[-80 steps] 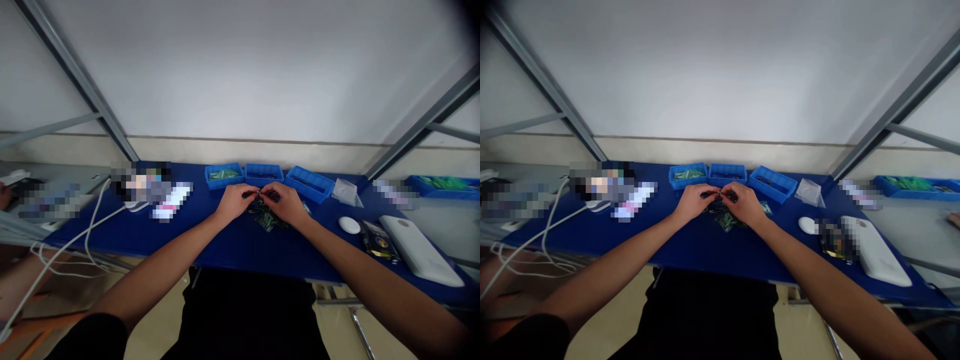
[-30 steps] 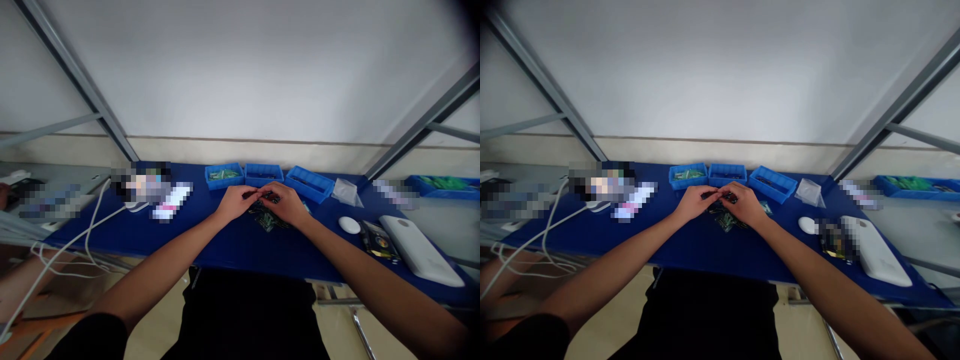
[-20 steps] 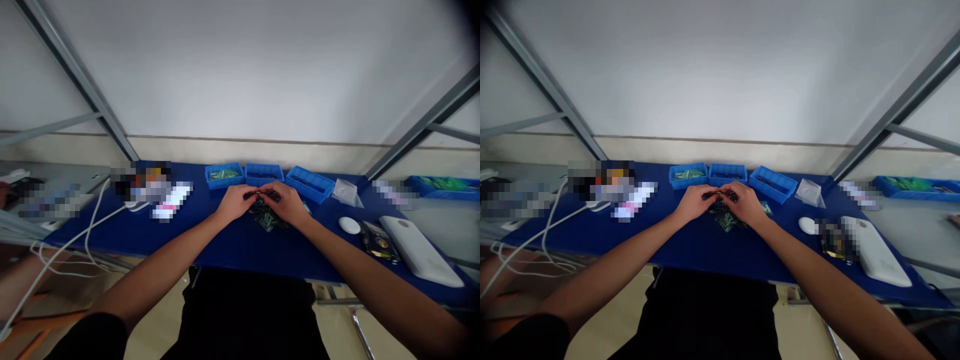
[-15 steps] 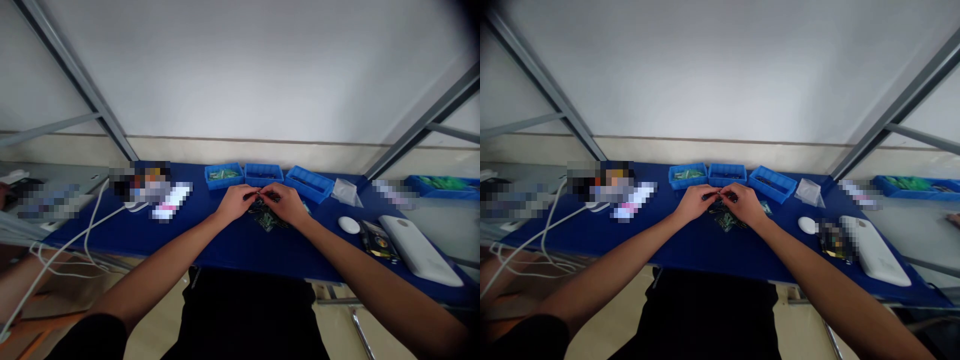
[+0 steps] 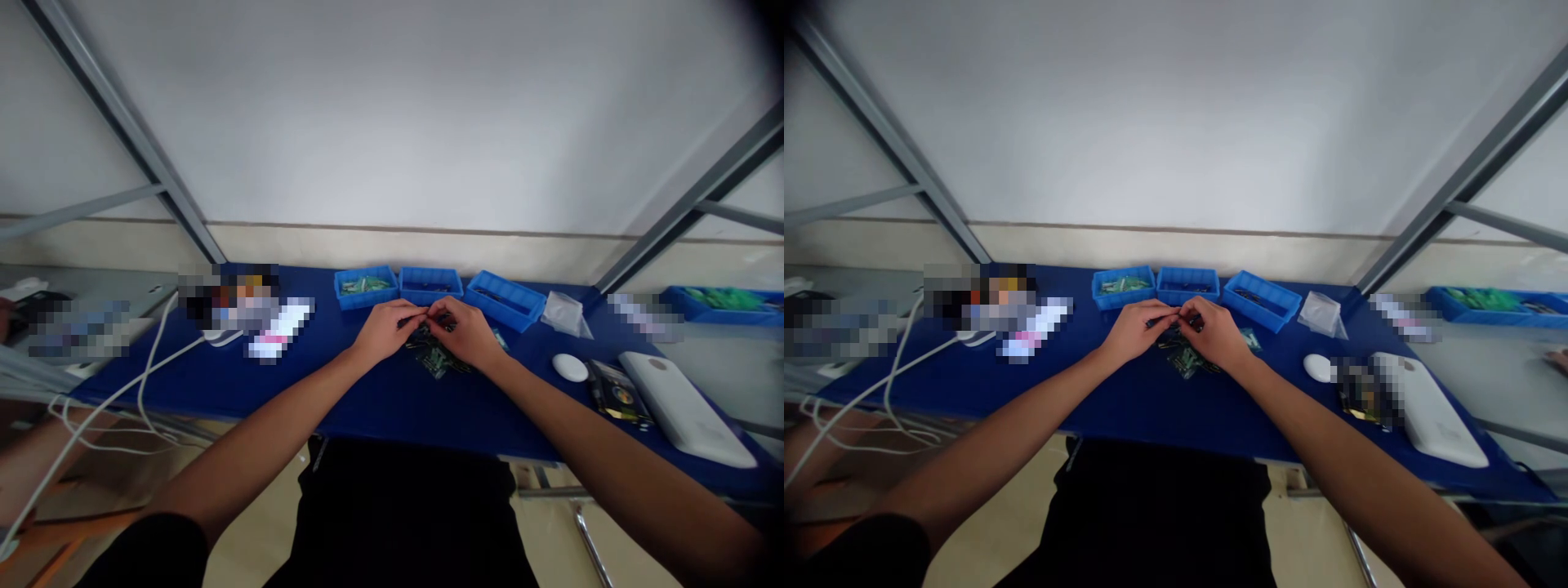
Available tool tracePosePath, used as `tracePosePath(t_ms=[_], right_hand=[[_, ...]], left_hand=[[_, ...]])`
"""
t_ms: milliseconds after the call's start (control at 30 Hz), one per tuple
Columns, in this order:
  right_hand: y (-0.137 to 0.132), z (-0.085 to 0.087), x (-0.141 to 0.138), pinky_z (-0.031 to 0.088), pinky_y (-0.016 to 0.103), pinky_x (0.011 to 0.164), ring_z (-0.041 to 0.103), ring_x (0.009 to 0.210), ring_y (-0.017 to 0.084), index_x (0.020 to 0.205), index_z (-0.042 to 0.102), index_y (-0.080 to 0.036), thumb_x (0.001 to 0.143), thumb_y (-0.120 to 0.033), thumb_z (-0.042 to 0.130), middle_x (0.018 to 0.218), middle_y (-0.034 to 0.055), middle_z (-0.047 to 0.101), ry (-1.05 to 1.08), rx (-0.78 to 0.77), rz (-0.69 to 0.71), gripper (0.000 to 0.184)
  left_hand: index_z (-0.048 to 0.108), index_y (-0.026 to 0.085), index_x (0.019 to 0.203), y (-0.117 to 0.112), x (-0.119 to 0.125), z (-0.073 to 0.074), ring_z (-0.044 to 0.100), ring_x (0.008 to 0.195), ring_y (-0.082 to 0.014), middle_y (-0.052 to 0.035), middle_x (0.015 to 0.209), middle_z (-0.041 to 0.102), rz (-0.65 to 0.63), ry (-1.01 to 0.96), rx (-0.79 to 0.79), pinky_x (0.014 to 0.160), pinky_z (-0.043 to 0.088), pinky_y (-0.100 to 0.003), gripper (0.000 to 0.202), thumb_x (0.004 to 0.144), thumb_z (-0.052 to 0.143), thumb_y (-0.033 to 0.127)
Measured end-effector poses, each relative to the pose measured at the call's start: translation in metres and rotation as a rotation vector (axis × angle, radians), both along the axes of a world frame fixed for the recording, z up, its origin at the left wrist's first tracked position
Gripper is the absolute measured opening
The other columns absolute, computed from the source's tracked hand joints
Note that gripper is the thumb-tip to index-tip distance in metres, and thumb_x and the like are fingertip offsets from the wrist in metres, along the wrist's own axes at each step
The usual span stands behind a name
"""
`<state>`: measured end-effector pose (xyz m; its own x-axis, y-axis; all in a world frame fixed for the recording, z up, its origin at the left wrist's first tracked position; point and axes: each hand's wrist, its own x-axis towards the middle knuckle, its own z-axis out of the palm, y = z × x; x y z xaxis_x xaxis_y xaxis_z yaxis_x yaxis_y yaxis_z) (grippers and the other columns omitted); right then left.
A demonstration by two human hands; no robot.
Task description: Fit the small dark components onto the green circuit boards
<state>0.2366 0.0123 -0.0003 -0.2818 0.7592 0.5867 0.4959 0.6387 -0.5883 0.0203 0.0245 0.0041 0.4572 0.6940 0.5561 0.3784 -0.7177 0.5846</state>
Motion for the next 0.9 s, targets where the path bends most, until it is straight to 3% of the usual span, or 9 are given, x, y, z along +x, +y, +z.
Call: tracePosePath(t_ms=[167, 333, 400, 533, 733, 900], right_hand=[[0.000, 0.006, 0.001, 0.065, 0.037, 0.073, 0.074, 0.082, 0.021, 0.097, 0.066, -0.025, 0.094, -0.027, 0.068, 0.095, 0.0040, 0.074, 0.047, 0.018, -0.048, 0.004], [0.002, 0.014, 0.006, 0.064, 0.039, 0.073, 0.071, 0.077, 0.020, 0.102, 0.066, -0.025, 0.099, -0.032, 0.065, 0.103, 0.0061, 0.074, 0.113, 0.110, -0.138, 0.007], [0.007, 0.016, 0.012, 0.063, 0.042, 0.078, 0.071, 0.080, 0.022, 0.109, 0.066, -0.026, 0.101, -0.029, 0.062, 0.106, 0.0075, 0.074, 0.059, 0.199, -0.206, 0.009], [0.027, 0.016, 0.030, 0.054, 0.053, 0.099, 0.068, 0.108, 0.032, 0.115, 0.067, -0.025, 0.104, -0.022, 0.054, 0.109, 0.0105, 0.075, -0.164, 0.367, -0.285, 0.018], [0.055, 0.003, 0.045, 0.047, 0.053, 0.094, 0.064, 0.102, 0.034, 0.111, 0.072, -0.023, 0.101, -0.020, 0.054, 0.103, 0.0111, 0.076, -0.360, 0.329, -0.376, 0.020], [0.055, -0.001, 0.045, 0.044, 0.052, 0.093, 0.061, 0.103, 0.034, 0.104, 0.073, -0.022, 0.100, -0.020, 0.055, 0.099, 0.0109, 0.076, -0.386, 0.315, -0.386, 0.018]], left_hand=[[0.072, 0.024, 0.137, 0.001, 0.001, -0.002, 0.077, 0.104, -0.0226, -0.0081, 0.117, 0.081, 0.026, -0.082, -0.060, 0.092, 0.063, -0.037, 0.037, 0.102, 0.071, 0.034], [0.076, 0.020, 0.127, 0.008, 0.001, -0.013, 0.072, 0.117, -0.0288, -0.0124, 0.125, 0.077, 0.105, 0.132, 0.030, 0.107, 0.056, -0.047, 0.036, 0.097, 0.077, 0.039], [0.077, 0.021, 0.127, 0.009, 0.000, -0.018, 0.069, 0.122, -0.0312, -0.0126, 0.130, 0.075, 0.130, 0.221, 0.052, 0.111, 0.053, -0.051, 0.037, 0.096, 0.077, 0.041], [0.078, 0.023, 0.126, 0.010, -0.002, -0.020, 0.069, 0.122, -0.0312, -0.0109, 0.133, 0.074, 0.130, 0.296, 0.040, 0.110, 0.052, -0.051, 0.033, 0.098, 0.074, 0.040], [0.078, 0.021, 0.126, 0.011, -0.001, -0.018, 0.070, 0.120, -0.0274, -0.0118, 0.128, 0.074, 0.054, 0.244, 0.038, 0.110, 0.054, -0.046, 0.028, 0.101, 0.069, 0.031], [0.076, 0.019, 0.129, 0.005, 0.001, -0.012, 0.068, 0.126, -0.0288, -0.0149, 0.134, 0.071, 0.009, 0.218, 0.032, 0.114, 0.053, -0.046, 0.037, 0.104, 0.064, 0.043]])
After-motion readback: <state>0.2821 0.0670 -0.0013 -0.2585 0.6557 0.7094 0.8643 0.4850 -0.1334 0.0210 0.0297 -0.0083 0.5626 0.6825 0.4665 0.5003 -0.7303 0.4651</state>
